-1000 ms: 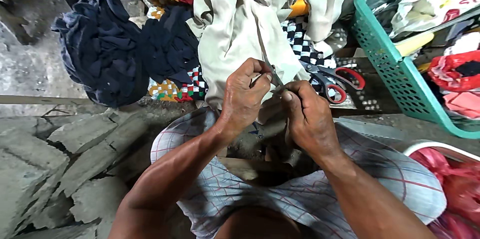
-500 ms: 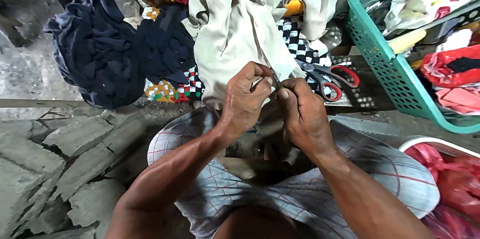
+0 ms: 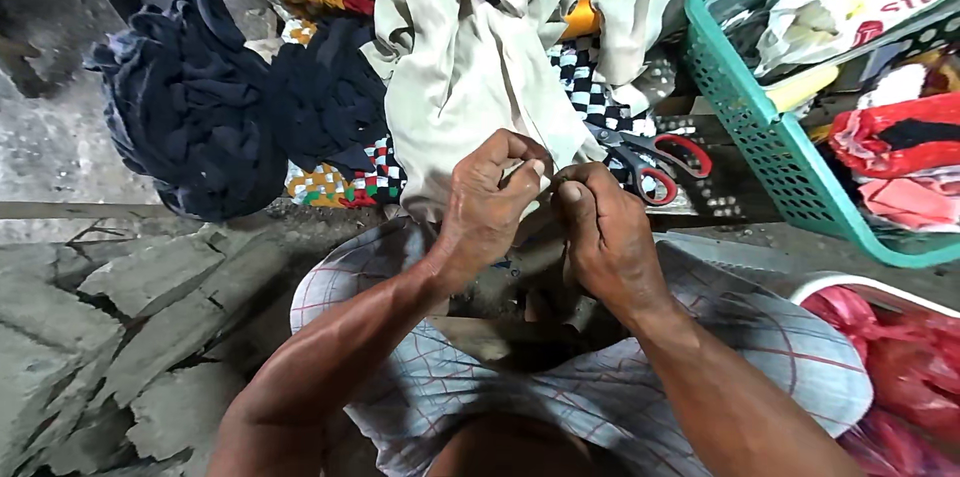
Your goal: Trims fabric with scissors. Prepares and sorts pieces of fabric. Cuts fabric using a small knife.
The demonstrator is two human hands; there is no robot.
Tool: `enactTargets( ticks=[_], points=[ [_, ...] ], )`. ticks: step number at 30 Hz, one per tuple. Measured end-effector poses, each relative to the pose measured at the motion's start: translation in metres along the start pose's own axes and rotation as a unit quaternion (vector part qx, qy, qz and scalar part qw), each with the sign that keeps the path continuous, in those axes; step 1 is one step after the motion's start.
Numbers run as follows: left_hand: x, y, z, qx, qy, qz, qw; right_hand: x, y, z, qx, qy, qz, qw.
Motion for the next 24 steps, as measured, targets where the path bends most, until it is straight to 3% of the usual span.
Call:
enactTargets(
  ticks=[17,24],
  points=[
    [0.0,-0.001,-0.001,-0.004,-0.001,-0.034,0.999,0.0,0.0,0.0,-0.002,-0.002,0.004,1.0],
    [-0.001,-0.001,0.001,0.031,-0.027,-0.042,0.998,-0.008,-0.016,0.002,-0.237,0.048,-0.029,0.97]
  ],
)
Point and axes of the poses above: each hand's wrist, its own x-axis away from the middle knuckle, its own y-axis out of the palm, z = x × y, the point moved 1 cm from there along -x, towards the middle knuckle, and after that the axes turned 12 degrees about -x, right-handed, at the moved point
